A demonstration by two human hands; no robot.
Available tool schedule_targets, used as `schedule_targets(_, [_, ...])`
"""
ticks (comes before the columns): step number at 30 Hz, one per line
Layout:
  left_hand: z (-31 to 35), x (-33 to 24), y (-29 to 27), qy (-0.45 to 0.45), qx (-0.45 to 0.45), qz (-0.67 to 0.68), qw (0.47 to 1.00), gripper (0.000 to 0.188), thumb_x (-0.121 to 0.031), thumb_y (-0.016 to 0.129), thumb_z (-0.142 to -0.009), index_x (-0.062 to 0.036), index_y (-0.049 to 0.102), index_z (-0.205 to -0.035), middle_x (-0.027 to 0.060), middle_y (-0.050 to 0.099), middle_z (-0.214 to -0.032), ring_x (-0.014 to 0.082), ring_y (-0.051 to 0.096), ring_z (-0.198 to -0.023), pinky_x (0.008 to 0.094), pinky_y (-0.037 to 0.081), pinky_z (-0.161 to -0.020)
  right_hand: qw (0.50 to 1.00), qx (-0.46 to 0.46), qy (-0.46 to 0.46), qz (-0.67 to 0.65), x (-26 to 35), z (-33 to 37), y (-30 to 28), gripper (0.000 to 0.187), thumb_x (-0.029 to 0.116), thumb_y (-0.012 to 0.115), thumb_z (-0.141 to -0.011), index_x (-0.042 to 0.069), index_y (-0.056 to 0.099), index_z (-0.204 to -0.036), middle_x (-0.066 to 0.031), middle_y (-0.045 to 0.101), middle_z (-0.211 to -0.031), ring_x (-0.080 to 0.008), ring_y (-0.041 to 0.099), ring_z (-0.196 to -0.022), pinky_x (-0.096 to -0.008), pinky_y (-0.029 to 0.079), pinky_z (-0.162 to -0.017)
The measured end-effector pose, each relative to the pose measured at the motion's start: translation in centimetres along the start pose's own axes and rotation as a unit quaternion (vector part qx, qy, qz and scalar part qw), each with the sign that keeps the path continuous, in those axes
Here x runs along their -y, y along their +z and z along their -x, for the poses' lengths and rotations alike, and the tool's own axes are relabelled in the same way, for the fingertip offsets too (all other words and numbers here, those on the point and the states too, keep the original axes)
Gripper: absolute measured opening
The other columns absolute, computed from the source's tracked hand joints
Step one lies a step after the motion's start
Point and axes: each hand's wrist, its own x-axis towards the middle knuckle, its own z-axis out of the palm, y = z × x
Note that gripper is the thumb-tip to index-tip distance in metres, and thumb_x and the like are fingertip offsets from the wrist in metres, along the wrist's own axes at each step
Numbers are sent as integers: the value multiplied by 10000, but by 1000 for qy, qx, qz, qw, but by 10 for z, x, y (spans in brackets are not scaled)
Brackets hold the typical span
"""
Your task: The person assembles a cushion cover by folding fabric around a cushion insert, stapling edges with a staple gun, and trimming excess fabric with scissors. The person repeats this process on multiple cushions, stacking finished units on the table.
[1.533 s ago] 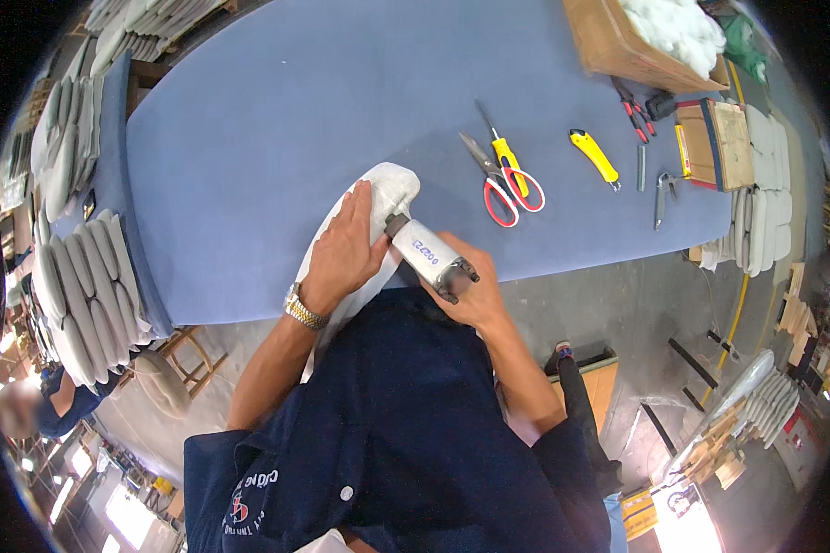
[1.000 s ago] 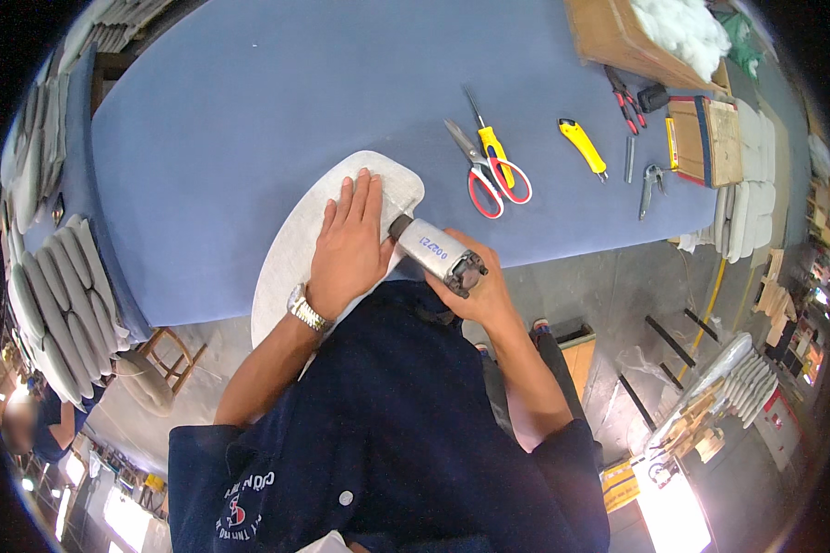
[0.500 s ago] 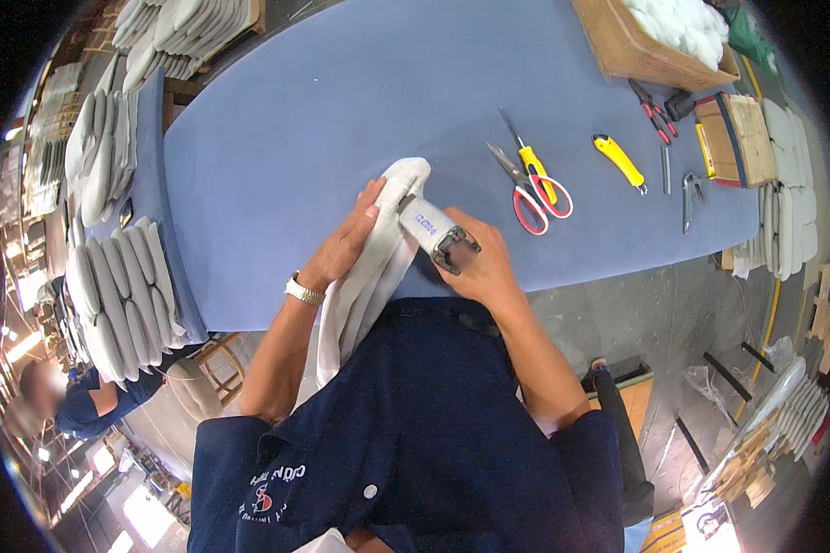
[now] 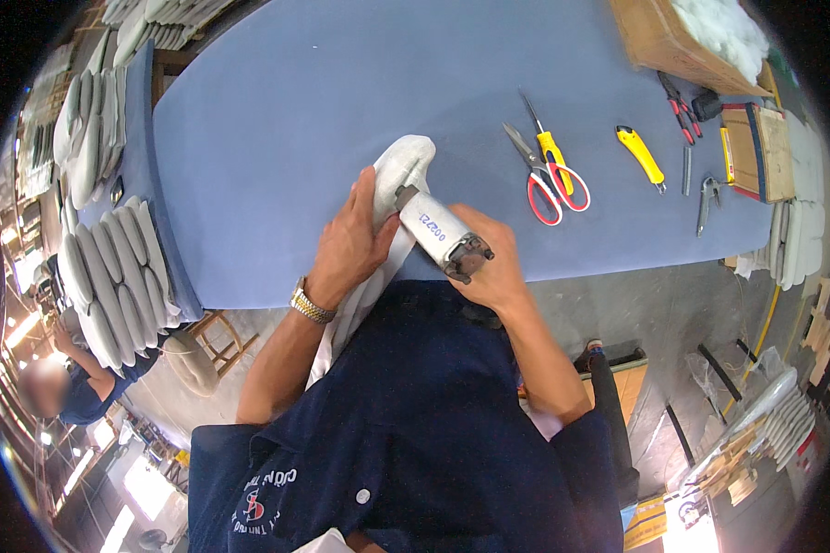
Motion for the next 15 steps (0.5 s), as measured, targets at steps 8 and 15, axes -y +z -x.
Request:
schedule_targets(8, [0,-1,7,13,-14,-20,1000,806,-239,744,-913,84,315,-1513,350,464,-1500,504,511,-1355,516,519,-1052,998,46,-8,32,23,-11,-16,311,61,769,-751,-24,641,-1021,-147,654,-837,-309,672,-734,-345,516,-692])
schedule_targets(15, [-9,-2,4,-7,-29,4,1000,774,-253,731,-918,88,353,-1501,339,470,-1501,490,509,-1366,512,515,-1063,998,38,30,46,19,-19,-3,301,60,786,-765,-17,645,-1020,-129,677,-827,-233,687,-721,-318,515,-671])
